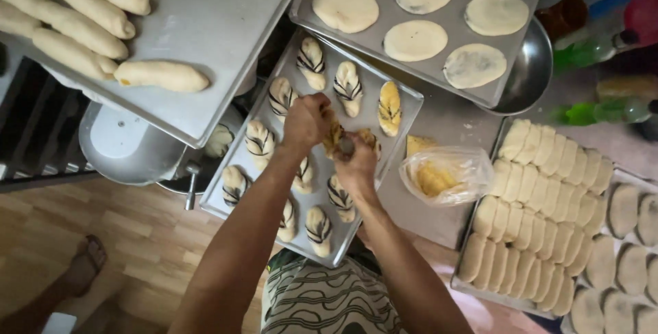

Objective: Applying glaze to prepared dough rolls on a baking sheet and then manually shaping dough pieces on a work surface.

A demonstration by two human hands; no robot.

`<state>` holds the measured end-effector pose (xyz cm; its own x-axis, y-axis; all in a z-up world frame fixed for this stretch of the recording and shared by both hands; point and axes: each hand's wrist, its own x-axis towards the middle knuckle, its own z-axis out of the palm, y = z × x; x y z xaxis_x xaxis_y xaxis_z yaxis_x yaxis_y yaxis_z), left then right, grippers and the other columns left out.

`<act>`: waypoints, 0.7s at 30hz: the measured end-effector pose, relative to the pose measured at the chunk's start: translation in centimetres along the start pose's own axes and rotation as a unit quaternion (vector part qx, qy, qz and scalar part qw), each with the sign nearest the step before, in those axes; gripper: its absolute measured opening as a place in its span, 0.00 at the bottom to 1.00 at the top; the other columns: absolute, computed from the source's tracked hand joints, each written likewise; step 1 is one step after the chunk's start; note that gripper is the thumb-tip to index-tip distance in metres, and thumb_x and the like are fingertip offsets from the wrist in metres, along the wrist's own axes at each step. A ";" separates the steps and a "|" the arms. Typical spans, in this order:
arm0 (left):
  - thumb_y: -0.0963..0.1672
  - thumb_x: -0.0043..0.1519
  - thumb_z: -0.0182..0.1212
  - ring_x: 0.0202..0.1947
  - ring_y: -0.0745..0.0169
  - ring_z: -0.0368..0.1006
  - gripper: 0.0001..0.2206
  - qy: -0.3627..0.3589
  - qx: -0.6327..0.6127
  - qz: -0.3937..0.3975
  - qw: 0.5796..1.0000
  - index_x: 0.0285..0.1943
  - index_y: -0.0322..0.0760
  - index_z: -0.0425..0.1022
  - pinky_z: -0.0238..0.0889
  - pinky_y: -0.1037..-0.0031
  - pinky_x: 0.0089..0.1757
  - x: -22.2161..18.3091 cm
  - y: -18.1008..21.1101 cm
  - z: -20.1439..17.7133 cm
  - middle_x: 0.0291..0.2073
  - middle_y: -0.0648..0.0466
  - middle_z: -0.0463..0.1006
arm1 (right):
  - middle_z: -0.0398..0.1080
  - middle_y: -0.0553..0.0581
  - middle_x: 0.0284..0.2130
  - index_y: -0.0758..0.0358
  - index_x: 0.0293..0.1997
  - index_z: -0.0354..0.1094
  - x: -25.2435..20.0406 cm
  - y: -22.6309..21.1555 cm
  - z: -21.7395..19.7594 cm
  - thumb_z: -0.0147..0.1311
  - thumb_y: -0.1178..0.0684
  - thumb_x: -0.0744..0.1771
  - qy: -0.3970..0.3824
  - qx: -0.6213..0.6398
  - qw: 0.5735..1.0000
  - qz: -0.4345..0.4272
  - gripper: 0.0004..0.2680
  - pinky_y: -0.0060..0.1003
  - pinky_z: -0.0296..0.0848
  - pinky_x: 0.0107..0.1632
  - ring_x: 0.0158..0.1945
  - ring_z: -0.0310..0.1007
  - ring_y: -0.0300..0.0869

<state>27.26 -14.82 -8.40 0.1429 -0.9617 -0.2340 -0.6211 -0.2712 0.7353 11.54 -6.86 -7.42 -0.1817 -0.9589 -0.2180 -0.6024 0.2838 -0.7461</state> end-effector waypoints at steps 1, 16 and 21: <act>0.46 0.57 0.61 0.39 0.47 0.82 0.10 -0.011 0.065 -0.004 0.998 0.46 0.53 0.83 0.77 0.58 0.45 -0.2 0.0 -0.1 0.34 0.53 0.85 | 0.77 0.65 0.43 0.55 0.55 0.74 0.0 0.8 0.2 0.62 0.56 0.60 -0.007 -0.036 0.999 -0.023 0.17 0.48 0.79 0.48 0.49 0.77 0.61; 0.46 0.59 0.53 0.38 0.43 0.81 0.10 0.176 0.165 0.148 0.959 0.39 0.37 0.77 0.77 0.61 0.36 8.3 2.2 -5.1 0.32 0.44 0.78 | 0.68 0.65 0.58 0.54 0.65 0.64 11.2 -8.7 -0.5 0.50 0.43 0.66 -0.051 -0.272 0.960 0.031 0.20 0.66 0.73 0.56 0.63 0.68 0.62; 0.49 0.56 0.56 0.46 0.41 0.76 0.17 0.143 0.194 0.068 0.968 0.50 0.37 0.72 0.75 0.56 0.41 9.3 3.1 -3.2 0.46 0.43 0.75 | 0.62 0.60 0.66 0.53 0.65 0.66 12.9 -11.5 1.3 0.52 0.38 0.64 -0.078 -0.333 0.938 0.053 0.23 0.64 0.64 0.64 0.71 0.56 0.61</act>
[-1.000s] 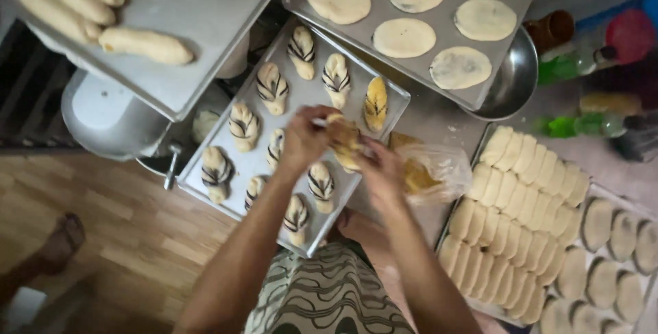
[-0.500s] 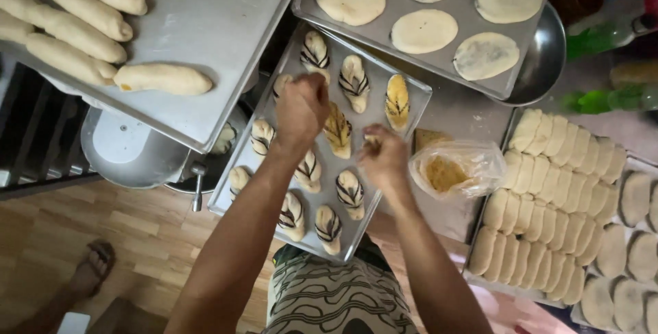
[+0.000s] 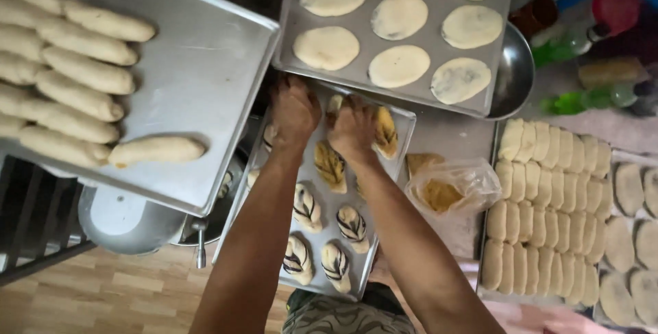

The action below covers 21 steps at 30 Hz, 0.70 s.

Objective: Applying glaze to prepared dough rolls on a baking sheet and then manually shaping dough pieces on a work surface.

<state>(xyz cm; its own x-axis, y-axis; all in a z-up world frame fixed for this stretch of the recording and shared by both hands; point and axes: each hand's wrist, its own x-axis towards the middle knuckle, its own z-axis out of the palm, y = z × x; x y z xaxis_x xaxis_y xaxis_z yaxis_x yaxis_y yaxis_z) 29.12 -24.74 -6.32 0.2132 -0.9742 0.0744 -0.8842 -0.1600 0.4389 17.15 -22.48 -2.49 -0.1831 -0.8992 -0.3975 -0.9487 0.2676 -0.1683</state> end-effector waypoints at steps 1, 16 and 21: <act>0.49 0.55 0.57 0.51 0.37 0.74 0.22 -0.019 -0.002 -0.037 0.999 0.56 0.35 0.71 0.73 0.52 0.44 -0.8 0.2 -0.1 0.53 0.42 0.73 | 0.59 0.57 0.68 0.53 0.67 0.64 0.1 0.4 1.0 0.53 0.35 0.64 -0.009 -0.005 1.000 0.004 0.25 0.62 0.61 0.68 0.72 0.52 0.59; 0.34 0.60 0.50 0.39 0.39 0.74 0.12 0.082 -0.396 -0.033 0.914 0.48 0.33 0.76 0.72 0.67 0.31 -18.5 7.5 -8.0 0.39 0.43 0.73 | 0.78 0.44 0.41 0.42 0.47 0.76 0.5 4.2 0.7 0.61 0.47 0.62 -0.012 0.171 0.982 -0.083 0.10 0.49 0.80 0.50 0.50 0.79 0.45; 0.35 0.60 0.49 0.41 0.39 0.78 0.14 -0.007 -0.471 -0.106 0.876 0.52 0.36 0.73 0.75 0.63 0.36 -22.5 10.9 -6.9 0.42 0.40 0.75 | 0.77 0.61 0.44 0.59 0.54 0.74 -4.4 11.5 -1.8 0.63 0.55 0.62 0.095 0.455 0.856 -0.227 0.15 0.45 0.77 0.52 0.51 0.77 0.50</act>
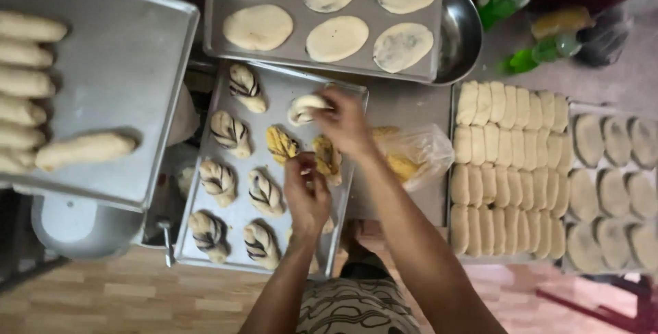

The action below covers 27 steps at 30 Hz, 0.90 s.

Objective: Applying glaze to prepared dough rolls on a baking sheet and then manually shaping dough pieces on a work surface.

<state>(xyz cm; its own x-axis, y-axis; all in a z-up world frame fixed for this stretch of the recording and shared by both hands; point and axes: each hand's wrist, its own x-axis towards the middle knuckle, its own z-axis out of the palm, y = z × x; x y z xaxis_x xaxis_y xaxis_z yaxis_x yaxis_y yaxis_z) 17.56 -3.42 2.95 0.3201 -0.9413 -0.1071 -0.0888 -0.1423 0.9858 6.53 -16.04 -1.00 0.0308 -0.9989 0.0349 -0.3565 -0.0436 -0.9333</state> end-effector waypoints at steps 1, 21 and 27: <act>0.35 0.61 0.49 0.41 0.39 0.80 0.16 -0.045 -0.018 -0.067 0.997 0.56 0.38 0.71 0.76 0.61 0.39 -0.9 0.3 0.6 0.43 0.40 0.75 | 0.75 0.66 0.50 0.66 0.60 0.70 -1.5 0.4 -1.8 0.63 0.63 0.64 0.025 0.197 0.980 0.015 0.17 0.43 0.76 0.55 0.54 0.74 0.49; 0.47 0.52 0.66 0.41 0.45 0.81 0.13 -0.071 0.203 -0.012 0.977 0.45 0.47 0.81 0.74 0.58 0.42 0.0 -8.2 16.4 0.35 0.53 0.83 | 0.75 0.63 0.28 0.59 0.41 0.75 -13.2 2.9 -19.9 0.66 0.54 0.62 0.093 -0.231 0.967 0.051 0.08 0.48 0.77 0.36 0.36 0.79 0.56; 0.47 0.54 0.62 0.34 0.43 0.81 0.12 -0.087 0.171 -0.039 0.981 0.43 0.40 0.81 0.72 0.59 0.36 0.2 -5.0 15.3 0.27 0.46 0.82 | 0.77 0.50 0.32 0.48 0.39 0.72 -11.2 5.5 -14.1 0.58 0.51 0.63 0.010 -0.424 0.894 0.144 0.04 0.53 0.77 0.46 0.41 0.82 0.51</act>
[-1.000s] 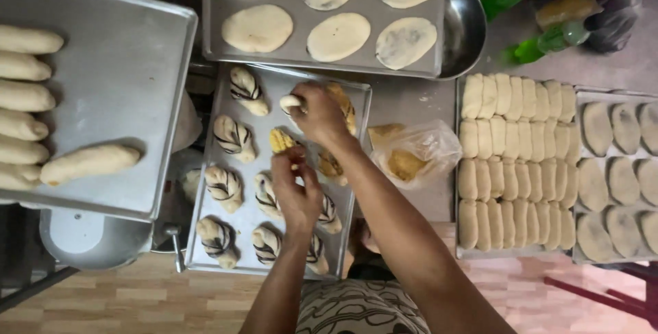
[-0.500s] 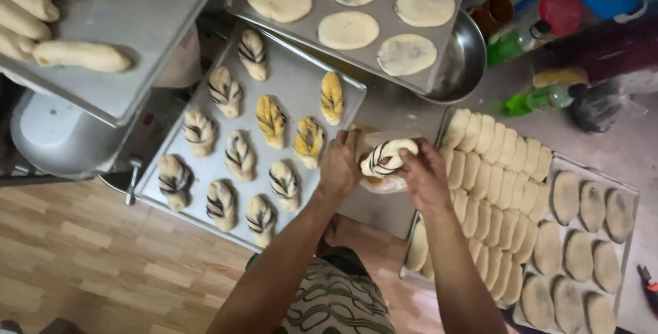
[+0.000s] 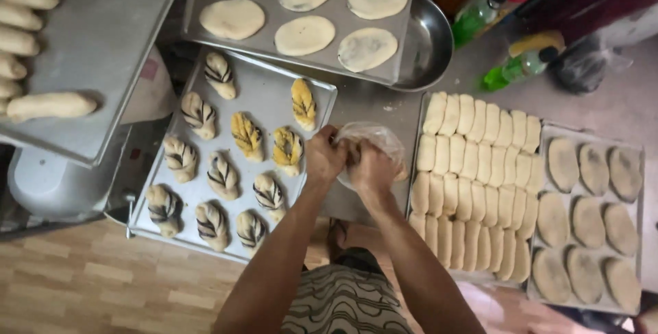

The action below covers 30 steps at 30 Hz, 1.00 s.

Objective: Applying glaze to prepared dough rolls on a baking sheet and then manually shaping dough pieces on a work surface.

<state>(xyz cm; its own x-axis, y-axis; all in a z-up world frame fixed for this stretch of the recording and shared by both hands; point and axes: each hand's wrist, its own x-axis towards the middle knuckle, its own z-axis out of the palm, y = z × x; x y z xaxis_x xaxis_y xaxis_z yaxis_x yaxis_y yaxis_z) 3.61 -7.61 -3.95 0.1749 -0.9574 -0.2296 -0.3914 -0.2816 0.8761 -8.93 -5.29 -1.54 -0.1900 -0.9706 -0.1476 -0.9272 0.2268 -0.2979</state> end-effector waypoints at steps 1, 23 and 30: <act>0.46 0.54 0.63 0.33 0.45 0.82 0.11 -0.010 0.008 0.003 1.000 0.43 0.42 0.81 0.73 0.61 0.35 0.2 0.3 -0.4 0.25 0.47 0.81 | 0.77 0.47 0.34 0.44 0.40 0.69 0.7 -1.0 -0.1 0.52 0.52 0.65 -0.033 -0.034 0.997 0.060 0.04 0.56 0.75 0.49 0.43 0.82 0.52; 0.43 0.53 0.65 0.30 0.46 0.80 0.10 -0.092 -0.077 -0.001 0.993 0.43 0.46 0.78 0.70 0.57 0.36 -0.5 0.3 -5.0 0.21 0.49 0.76 | 0.75 0.65 0.46 0.59 0.52 0.76 0.8 3.0 7.4 0.61 0.55 0.63 0.008 0.006 0.995 -0.104 0.13 0.48 0.69 0.62 0.57 0.71 0.59; 0.44 0.53 0.65 0.28 0.48 0.80 0.10 -0.062 -0.035 0.011 0.997 0.43 0.48 0.79 0.70 0.56 0.34 -0.2 0.5 -4.5 0.18 0.52 0.74 | 0.77 0.60 0.39 0.55 0.47 0.76 1.8 2.5 6.7 0.60 0.48 0.66 0.018 0.007 0.988 -0.156 0.09 0.47 0.75 0.52 0.48 0.77 0.56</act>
<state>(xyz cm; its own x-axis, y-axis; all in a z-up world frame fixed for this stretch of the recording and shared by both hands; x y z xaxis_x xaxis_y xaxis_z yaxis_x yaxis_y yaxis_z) 7.39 -7.29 -1.55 0.0519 -0.9649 -0.2573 -0.3285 -0.2598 0.9081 -9.44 -5.89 -8.83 0.0921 -0.9957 -0.0135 -0.9379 -0.0822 -0.3369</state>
